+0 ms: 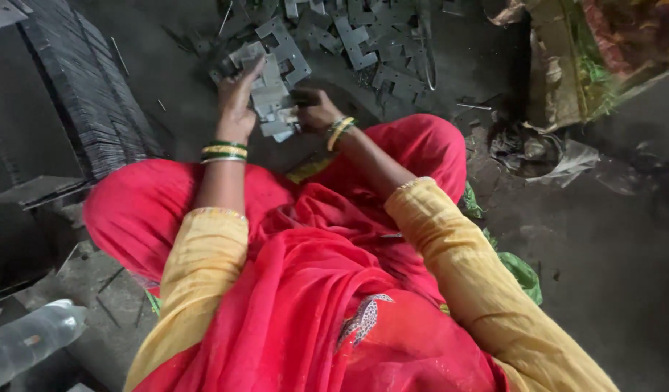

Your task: The person wraps tape around their fingers by hand, then picks up and assembles metal plates.

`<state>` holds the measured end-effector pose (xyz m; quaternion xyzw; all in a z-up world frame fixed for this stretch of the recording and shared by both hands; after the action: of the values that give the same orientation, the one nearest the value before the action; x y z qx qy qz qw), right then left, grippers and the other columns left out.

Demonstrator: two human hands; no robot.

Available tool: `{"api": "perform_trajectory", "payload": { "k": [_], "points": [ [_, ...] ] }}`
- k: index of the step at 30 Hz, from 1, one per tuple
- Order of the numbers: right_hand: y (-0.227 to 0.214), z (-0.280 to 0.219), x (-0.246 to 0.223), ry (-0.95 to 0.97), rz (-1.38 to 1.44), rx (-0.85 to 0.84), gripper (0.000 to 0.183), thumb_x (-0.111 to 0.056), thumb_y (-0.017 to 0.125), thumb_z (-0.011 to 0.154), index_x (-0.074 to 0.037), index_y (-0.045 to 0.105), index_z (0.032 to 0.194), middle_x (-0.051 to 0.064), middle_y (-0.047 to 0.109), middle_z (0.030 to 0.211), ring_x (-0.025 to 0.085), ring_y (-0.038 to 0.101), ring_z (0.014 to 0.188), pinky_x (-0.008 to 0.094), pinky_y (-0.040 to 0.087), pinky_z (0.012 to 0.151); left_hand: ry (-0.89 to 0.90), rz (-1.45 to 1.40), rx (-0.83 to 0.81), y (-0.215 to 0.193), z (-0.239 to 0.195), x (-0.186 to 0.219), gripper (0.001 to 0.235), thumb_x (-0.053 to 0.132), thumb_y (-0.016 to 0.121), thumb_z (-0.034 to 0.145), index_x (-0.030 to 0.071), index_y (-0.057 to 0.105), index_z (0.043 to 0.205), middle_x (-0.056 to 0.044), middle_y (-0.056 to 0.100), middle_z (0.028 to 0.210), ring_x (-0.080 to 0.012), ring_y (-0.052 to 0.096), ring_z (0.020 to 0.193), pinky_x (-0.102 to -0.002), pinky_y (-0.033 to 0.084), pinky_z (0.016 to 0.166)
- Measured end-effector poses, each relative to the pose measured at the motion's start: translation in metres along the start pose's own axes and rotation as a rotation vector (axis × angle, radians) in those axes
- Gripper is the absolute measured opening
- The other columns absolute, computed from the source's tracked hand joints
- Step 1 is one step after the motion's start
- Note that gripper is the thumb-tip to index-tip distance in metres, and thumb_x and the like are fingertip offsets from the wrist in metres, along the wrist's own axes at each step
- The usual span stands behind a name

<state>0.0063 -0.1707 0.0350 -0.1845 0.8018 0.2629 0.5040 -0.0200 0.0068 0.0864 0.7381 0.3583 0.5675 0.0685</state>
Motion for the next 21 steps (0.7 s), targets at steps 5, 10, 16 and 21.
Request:
{"api": "perform_trajectory", "payload": {
  "k": [5, 10, 16, 21],
  "points": [
    [0.016, 0.026, 0.034, -0.073, -0.198, 0.066, 0.046, -0.005, 0.071, 0.082, 0.004, 0.066, 0.127, 0.009, 0.071, 0.086, 0.016, 0.064, 0.066, 0.033, 0.052, 0.053, 0.093, 0.066, -0.029, -0.017, -0.028, 0.007, 0.05, 0.003, 0.088, 0.08, 0.002, 0.065, 0.125, -0.007, 0.073, 0.119, -0.0204, 0.071, 0.107, -0.038, 0.054, 0.102],
    [0.05, 0.006, 0.008, -0.108, -0.236, -0.025, 0.039, -0.004, 0.068, 0.083, 0.007, 0.071, 0.12, 0.006, 0.068, 0.078, 0.013, 0.061, 0.061, 0.033, 0.048, 0.05, 0.02, 0.117, 0.111, -0.028, -0.067, 0.016, 0.056, -0.002, 0.088, 0.071, 0.012, 0.062, 0.118, -0.002, 0.074, 0.112, -0.0184, 0.071, 0.104, -0.037, 0.055, 0.098],
    [0.097, -0.019, 0.004, -0.095, -0.307, -0.115, 0.049, -0.003, 0.065, 0.078, 0.002, 0.064, 0.127, 0.006, 0.07, 0.075, 0.015, 0.064, 0.061, 0.032, 0.05, 0.049, 0.106, 0.134, 0.205, -0.079, -0.1, 0.013, 0.06, -0.003, 0.091, 0.071, 0.009, 0.063, 0.123, -0.004, 0.073, 0.116, -0.0211, 0.07, 0.108, -0.04, 0.054, 0.102],
    [0.123, -0.055, -0.008, -0.061, -0.332, -0.158, 0.046, -0.006, 0.064, 0.078, -0.004, 0.066, 0.124, 0.006, 0.075, 0.096, 0.015, 0.072, 0.072, 0.037, 0.063, 0.056, -0.13, 0.133, 0.422, -0.092, -0.15, 0.002, 0.073, -0.004, 0.091, 0.071, 0.019, 0.053, 0.128, -0.003, 0.068, 0.116, -0.0183, 0.066, 0.108, -0.043, 0.054, 0.093]
  ]
}}
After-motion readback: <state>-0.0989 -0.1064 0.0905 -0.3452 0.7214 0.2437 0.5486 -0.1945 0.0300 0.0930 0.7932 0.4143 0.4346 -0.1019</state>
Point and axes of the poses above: each hand's wrist, its own z-axis towards the middle knuckle, its own y-axis out of the palm, x = y × z, the point moved 9 cm from there along z, towards the middle knuckle
